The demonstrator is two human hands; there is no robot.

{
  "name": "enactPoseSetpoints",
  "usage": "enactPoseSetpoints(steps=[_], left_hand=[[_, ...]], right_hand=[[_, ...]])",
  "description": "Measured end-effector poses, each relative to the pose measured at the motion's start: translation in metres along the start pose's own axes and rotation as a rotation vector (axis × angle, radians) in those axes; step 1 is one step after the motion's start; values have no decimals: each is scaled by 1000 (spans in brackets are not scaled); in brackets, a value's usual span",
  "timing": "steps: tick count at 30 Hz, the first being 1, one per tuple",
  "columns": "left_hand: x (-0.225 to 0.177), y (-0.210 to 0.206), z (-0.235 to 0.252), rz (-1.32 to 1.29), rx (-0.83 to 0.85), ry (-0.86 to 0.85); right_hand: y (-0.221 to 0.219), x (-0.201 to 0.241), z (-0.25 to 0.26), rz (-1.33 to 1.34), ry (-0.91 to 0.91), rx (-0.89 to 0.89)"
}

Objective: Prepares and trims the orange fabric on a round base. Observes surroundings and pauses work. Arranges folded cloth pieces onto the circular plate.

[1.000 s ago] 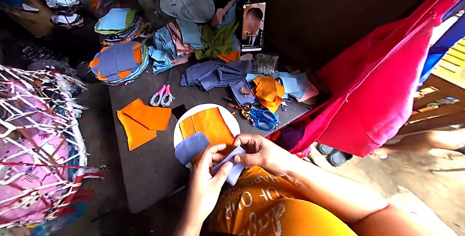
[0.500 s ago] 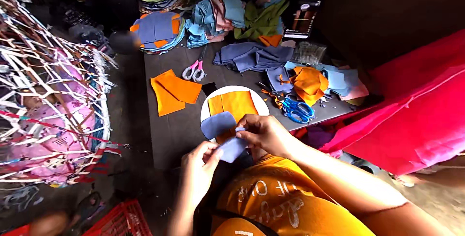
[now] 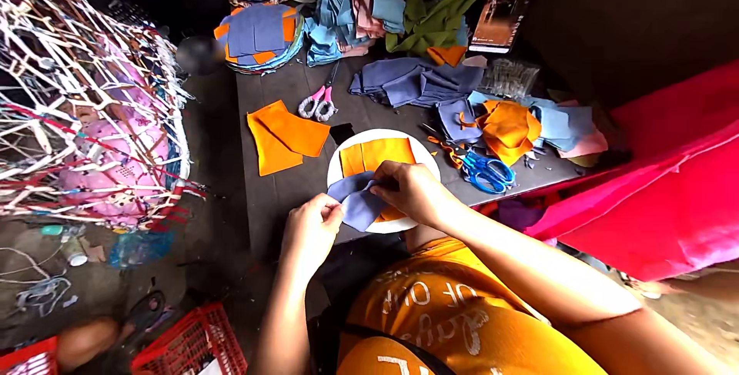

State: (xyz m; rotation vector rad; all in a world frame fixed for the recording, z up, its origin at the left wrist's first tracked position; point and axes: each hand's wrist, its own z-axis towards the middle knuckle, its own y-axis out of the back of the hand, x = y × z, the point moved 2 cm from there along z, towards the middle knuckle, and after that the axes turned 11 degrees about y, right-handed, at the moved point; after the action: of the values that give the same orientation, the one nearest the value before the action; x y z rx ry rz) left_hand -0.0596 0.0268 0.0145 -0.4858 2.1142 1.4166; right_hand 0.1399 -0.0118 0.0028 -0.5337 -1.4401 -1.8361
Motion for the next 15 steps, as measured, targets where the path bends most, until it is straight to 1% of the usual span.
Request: enactPoseSetpoints(steps=[6, 11, 13, 15], left_hand=[[-1, -4, 0, 85, -44, 26], [-5, -7, -1, 140, -80, 51], [-6, -7, -2, 136, -87, 54], [-4, -5, -2, 77, -120, 42]], right_hand=[[-2, -2, 1, -63, 48, -46], [-3, -4, 3, -110, 73, -34], [-5, -7, 3, -136, 70, -38], [-5, -8, 2, -185, 67, -54]])
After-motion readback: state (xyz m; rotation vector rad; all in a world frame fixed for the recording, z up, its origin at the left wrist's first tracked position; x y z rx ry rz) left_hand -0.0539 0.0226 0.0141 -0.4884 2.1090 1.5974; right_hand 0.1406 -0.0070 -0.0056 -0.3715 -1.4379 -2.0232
